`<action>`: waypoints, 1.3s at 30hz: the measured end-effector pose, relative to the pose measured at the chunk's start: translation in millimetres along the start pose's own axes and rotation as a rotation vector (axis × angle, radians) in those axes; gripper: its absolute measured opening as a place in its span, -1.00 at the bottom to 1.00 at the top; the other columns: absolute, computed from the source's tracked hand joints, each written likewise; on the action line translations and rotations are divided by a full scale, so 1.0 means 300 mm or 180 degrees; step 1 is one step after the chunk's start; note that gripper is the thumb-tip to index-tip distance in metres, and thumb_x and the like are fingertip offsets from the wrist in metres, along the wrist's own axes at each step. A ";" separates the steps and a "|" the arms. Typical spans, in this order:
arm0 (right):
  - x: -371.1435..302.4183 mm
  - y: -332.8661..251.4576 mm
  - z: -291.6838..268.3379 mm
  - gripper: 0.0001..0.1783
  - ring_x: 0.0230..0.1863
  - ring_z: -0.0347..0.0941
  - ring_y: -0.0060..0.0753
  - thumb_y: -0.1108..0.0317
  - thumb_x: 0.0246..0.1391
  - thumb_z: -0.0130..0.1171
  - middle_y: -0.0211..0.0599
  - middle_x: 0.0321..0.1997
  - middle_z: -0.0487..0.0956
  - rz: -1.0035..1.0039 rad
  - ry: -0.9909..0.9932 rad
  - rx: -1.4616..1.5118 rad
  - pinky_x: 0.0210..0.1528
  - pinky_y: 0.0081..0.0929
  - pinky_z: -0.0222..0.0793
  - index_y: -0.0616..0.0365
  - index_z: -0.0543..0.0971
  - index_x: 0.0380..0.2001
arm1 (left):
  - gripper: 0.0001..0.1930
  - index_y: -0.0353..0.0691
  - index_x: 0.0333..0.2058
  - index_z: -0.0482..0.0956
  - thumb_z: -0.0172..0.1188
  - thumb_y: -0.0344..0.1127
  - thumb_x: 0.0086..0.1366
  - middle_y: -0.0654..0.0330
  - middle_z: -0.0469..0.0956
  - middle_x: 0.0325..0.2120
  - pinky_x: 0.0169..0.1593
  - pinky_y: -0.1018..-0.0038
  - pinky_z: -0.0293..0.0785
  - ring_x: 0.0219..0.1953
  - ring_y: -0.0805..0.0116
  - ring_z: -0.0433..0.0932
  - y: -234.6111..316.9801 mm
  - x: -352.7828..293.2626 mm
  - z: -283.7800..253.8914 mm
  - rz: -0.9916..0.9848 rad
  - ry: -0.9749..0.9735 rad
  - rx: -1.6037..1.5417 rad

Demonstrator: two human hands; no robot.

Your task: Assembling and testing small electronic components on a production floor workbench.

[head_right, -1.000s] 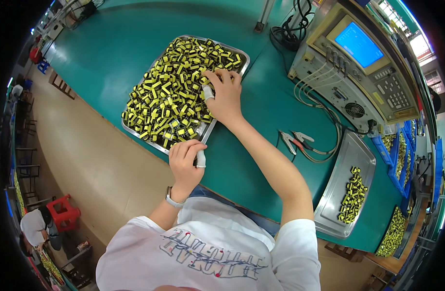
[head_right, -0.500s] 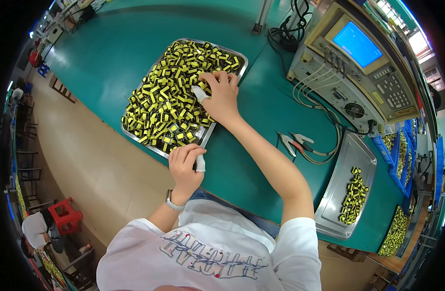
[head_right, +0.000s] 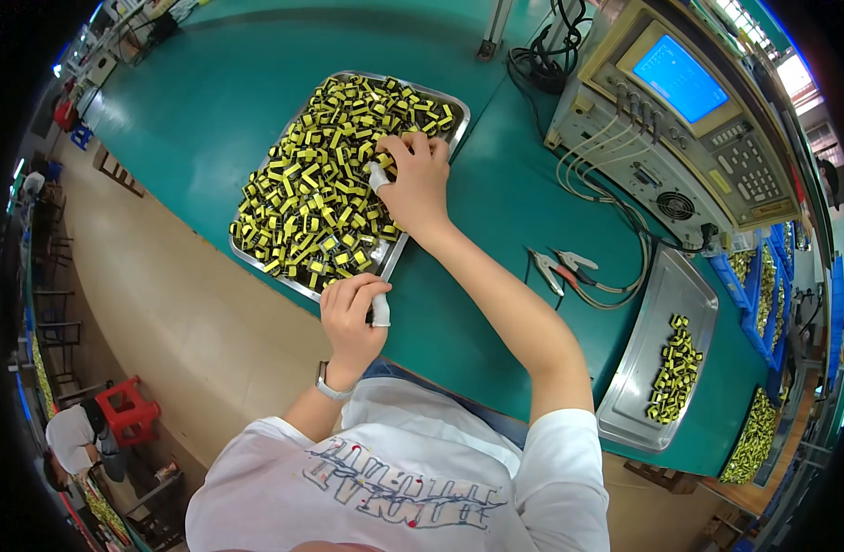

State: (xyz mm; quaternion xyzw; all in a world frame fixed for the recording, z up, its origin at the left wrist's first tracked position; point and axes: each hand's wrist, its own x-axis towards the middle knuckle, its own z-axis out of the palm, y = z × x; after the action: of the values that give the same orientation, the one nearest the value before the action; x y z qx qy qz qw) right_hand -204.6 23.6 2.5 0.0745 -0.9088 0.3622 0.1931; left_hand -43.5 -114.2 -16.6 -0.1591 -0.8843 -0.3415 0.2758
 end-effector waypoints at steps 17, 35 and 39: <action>-0.235 0.111 -0.218 -0.68 0.27 0.25 -0.01 0.48 0.10 0.32 -0.20 0.20 0.37 0.0012 -0.0246 0.0235 0.28 -0.18 0.26 0.02 0.59 -0.05 | -0.81 -0.06 -0.30 0.70 0.28 -0.45 0.08 0.34 0.65 -0.24 -0.04 0.30 0.40 -0.20 0.21 0.58 -0.005 0.005 -0.009 -0.0005 -0.0081 -0.0052; -0.101 -0.028 -0.119 0.06 0.51 0.03 0.32 0.29 -0.25 0.55 0.03 0.44 0.25 -0.0362 -0.1289 -0.0927 0.46 0.19 0.10 0.02 0.30 0.40 | -0.80 -0.06 -0.28 0.70 0.28 -0.46 0.09 0.31 0.66 -0.23 -0.03 0.29 0.41 -0.18 0.21 0.59 -0.004 -0.003 -0.005 -0.0025 -0.0106 0.0015; -0.078 -0.037 -0.103 0.01 0.43 0.15 0.38 0.52 -0.39 0.42 0.02 0.36 0.34 -0.0320 -0.1246 -0.1053 0.34 0.18 0.35 0.04 0.37 0.30 | -0.73 -0.07 -0.27 0.69 0.28 -0.48 0.00 0.34 0.64 -0.23 -0.04 0.32 0.40 -0.20 0.23 0.57 -0.004 0.003 -0.003 0.0066 -0.0025 -0.0002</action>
State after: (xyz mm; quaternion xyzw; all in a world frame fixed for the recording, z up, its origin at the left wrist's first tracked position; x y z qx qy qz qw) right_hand -171.0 36.7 20.8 0.1556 -0.9709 0.1773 0.0409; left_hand -44.4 -115.6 -16.3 -0.1697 -0.8836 -0.3382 0.2757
